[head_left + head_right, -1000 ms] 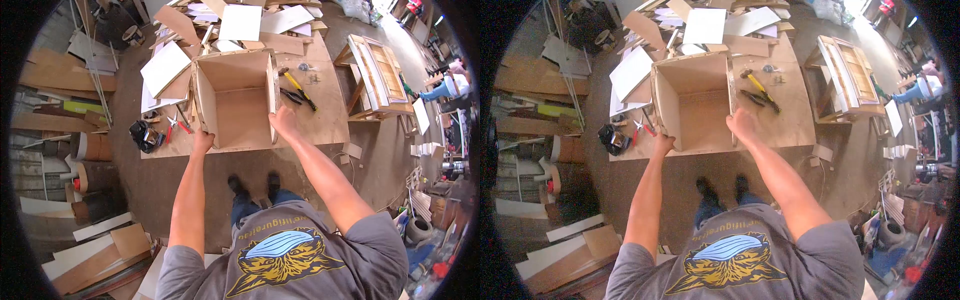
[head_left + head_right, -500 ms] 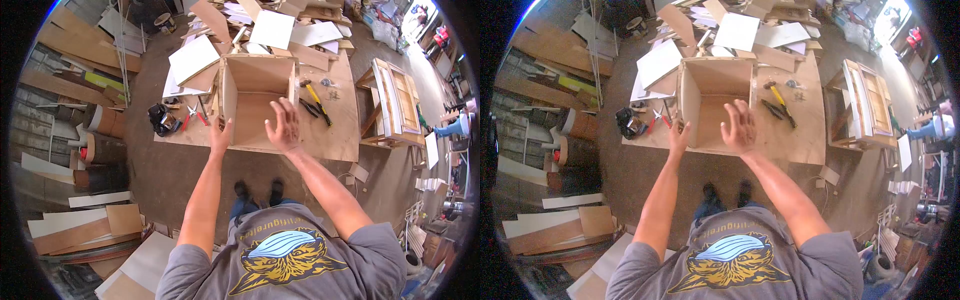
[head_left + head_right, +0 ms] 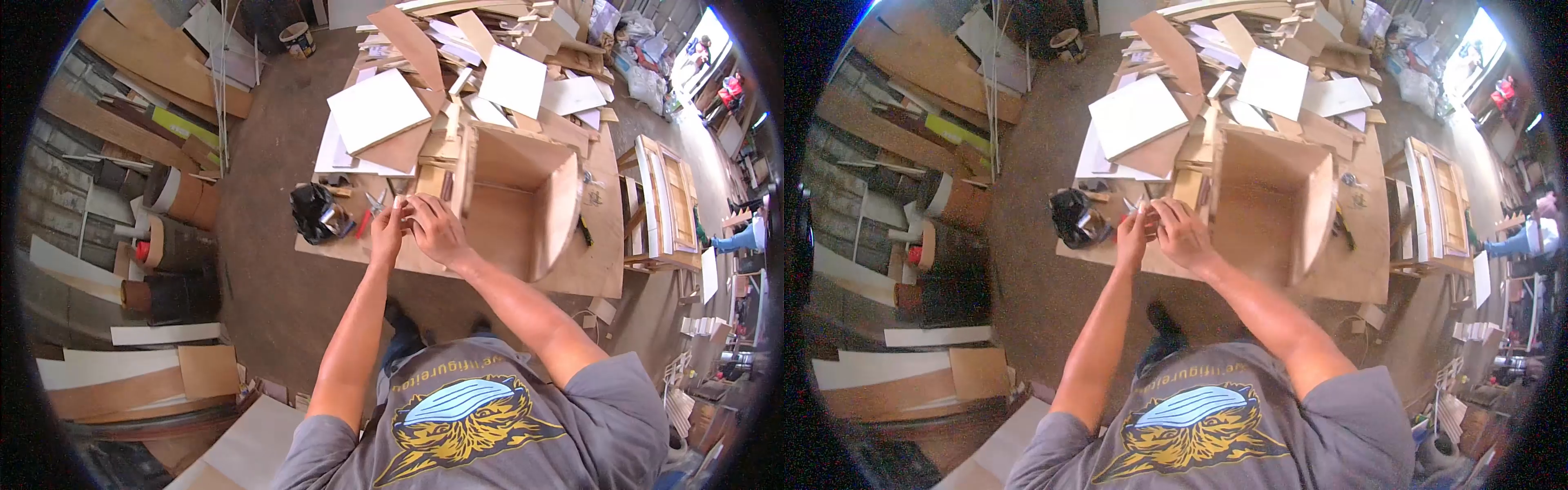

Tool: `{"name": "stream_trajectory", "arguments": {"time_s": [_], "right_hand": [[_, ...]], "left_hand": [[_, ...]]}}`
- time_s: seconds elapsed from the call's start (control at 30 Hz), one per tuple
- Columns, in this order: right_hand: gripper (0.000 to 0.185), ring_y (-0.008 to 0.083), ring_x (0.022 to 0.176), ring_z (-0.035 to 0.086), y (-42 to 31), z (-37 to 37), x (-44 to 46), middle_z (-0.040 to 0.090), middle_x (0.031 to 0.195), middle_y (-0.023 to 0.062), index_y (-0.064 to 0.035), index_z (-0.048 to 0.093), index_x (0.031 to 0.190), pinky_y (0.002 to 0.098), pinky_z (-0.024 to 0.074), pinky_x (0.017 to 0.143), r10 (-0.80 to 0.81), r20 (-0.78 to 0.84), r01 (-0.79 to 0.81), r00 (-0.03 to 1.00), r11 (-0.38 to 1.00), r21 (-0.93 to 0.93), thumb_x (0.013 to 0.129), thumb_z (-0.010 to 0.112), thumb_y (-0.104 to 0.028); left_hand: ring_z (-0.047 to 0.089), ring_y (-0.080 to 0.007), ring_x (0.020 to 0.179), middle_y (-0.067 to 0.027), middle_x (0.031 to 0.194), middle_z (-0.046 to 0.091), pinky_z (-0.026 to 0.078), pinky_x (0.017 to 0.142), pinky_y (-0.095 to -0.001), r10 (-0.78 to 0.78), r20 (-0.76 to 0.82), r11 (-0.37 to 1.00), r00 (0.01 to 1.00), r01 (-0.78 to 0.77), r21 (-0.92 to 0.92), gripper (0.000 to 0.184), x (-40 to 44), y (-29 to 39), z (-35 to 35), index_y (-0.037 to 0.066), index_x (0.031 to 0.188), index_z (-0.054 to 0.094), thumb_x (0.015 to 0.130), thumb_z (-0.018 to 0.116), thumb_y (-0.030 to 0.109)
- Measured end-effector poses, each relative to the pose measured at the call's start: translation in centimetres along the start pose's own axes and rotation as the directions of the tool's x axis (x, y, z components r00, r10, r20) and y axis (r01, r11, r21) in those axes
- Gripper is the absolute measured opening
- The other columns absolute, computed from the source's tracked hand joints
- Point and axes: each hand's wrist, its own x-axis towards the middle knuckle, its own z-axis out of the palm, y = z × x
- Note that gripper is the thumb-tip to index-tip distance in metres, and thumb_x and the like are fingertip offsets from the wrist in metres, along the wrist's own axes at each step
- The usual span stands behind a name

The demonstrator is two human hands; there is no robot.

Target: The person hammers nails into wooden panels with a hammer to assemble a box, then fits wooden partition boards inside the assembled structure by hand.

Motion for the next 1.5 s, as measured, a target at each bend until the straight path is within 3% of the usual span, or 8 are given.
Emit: {"name": "stream_trajectory", "arguments": {"time_s": [0.23, 0.53, 0.67, 0.77, 1.07, 1.17, 1.27, 1.5], "right_hand": [[0.054, 0.0414, 0.125, 0.062, 0.6, 9.1, 7.0, 0.062, 0.137, 0.0225, 0.0002, 0.058, 0.141, 0.0487, 0.0515, 0.106, 0.341, -0.012, -0.34, 0.94, 0.94, 0.019, 0.094, 0.073, -0.021], [0.076, 0.0483, 0.135, 0.056, 12.7, 16.5, 17.9, 0.058, 0.145, 0.0322, 0.0074, 0.051, 0.148, 0.0513, 0.0444, 0.116, 0.742, -0.021, -0.74, 0.67, 0.67, 0.056, 0.092, 0.079, -0.036], [0.078, 0.0467, 0.14, 0.052, 21.5, 20.2, 21.5, 0.056, 0.147, 0.0324, 0.0055, 0.05, 0.149, 0.0513, 0.0415, 0.119, 0.795, -0.155, -0.8, 0.587, 0.599, 0.039, 0.09, 0.082, -0.034], [0.081, 0.0483, 0.136, 0.055, 25.6, 21.0, 23.7, 0.057, 0.146, 0.0332, 0.008, 0.049, 0.148, 0.0528, 0.0435, 0.116, 0.862, -0.299, -0.897, 0.409, 0.439, 0.041, 0.087, 0.083, -0.034], [0.064, 0.0421, 0.126, 0.066, 30.1, 21.4, 25.2, 0.071, 0.128, 0.0283, 0.0048, 0.067, 0.131, 0.0504, 0.0476, 0.111, 0.877, -0.253, -0.913, 0.408, 0.386, -0.136, 0.09, 0.082, -0.041], [0.063, 0.0396, 0.119, 0.07, 27.9, 18.1, 27.6, 0.072, 0.128, 0.0261, 0.0046, 0.068, 0.13, 0.051, 0.0519, 0.105, 0.957, 0.154, -0.945, 0.245, 0.271, -0.184, 0.09, 0.082, -0.042], [0.06, 0.0383, 0.103, 0.074, 25.7, 19.2, 26.7, 0.074, 0.118, 0.0248, 0.0025, 0.063, 0.137, 0.0526, 0.0563, 0.098, 0.916, 0.269, -0.883, 0.299, 0.158, 0.441, 0.092, 0.078, -0.033], [0.058, 0.039, 0.105, 0.073, 10.6, 12.0, 27.0, 0.074, 0.118, 0.0257, 0.0042, 0.058, 0.138, 0.0503, 0.0574, 0.092, 0.79, 0.192, -0.795, 0.582, 0.503, 0.339, 0.092, 0.076, -0.025]], "left_hand": [[0.067, -0.0137, 0.089, -0.0064, 0.11, 0.076, 0.051, 0.076, -0.0287, -0.097, -0.03, 0.981, 0.995, 0.101, 0.163, 0.051, 8.7, 1.5, -8.5, 0.001, 0.128, 0.072, 0.109, 0.061, 0.047], [0.059, -0.0108, 0.08, -0.0003, 0.093, 0.066, 0.048, 0.068, -0.0288, -0.182, -0.16, 0.972, 0.97, 0.202, 0.12, 0.049, 25.1, 0.2, -13.3, 0.0, 0.124, 0.07, 0.105, 0.068, 0.045], [0.067, -0.0281, 0.11, -0.0232, 0.125, 0.072, 0.051, 0.097, -0.0408, -0.053, -0.334, 0.886, 0.941, 0.198, 0.418, 0.063, 31.0, -0.6, -13.5, -0.012, 0.144, 0.058, 0.106, 0.067, 0.038], [0.068, -0.0314, 0.109, -0.0253, 0.125, 0.072, 0.052, 0.097, -0.0407, -0.095, -0.346, 0.922, 0.933, 0.214, 0.324, 0.062, 34.6, 0.1, -12.8, -0.013, 0.146, 0.055, 0.108, 0.064, 0.034], [0.065, -0.0418, 0.129, -0.0315, 0.14, 0.065, 0.049, 0.111, -0.0483, -0.068, -0.475, 0.803, 0.878, 0.33, 0.496, 0.068, 40.6, -2.6, -13.5, -0.008, 0.147, 0.057, 0.109, 0.054, 0.049], [0.062, -0.0446, 0.133, -0.0318, 0.142, 0.063, 0.046, 0.115, -0.0505, -0.08, -0.535, 0.668, 0.841, 0.444, 0.597, 0.072, 39.5, 0.7, -13.9, -0.009, 0.145, 0.057, 0.109, 0.051, 0.054], [0.061, -0.0461, 0.133, -0.0313, 0.142, 0.064, 0.048, 0.112, -0.0521, -0.061, -0.564, 0.75, 0.824, 0.411, 0.519, 0.072, 39.4, -2.4, -16.5, -0.008, 0.144, 0.056, 0.109, 0.048, 0.055], [0.063, -0.0448, 0.129, -0.0306, 0.138, 0.066, 0.049, 0.108, -0.05, -0.137, -0.608, 0.841, 0.782, 0.416, 0.346, 0.064, 27.9, 2.2, -15.4, -0.011, 0.142, 0.054, 0.112, 0.05, 0.046]]}}
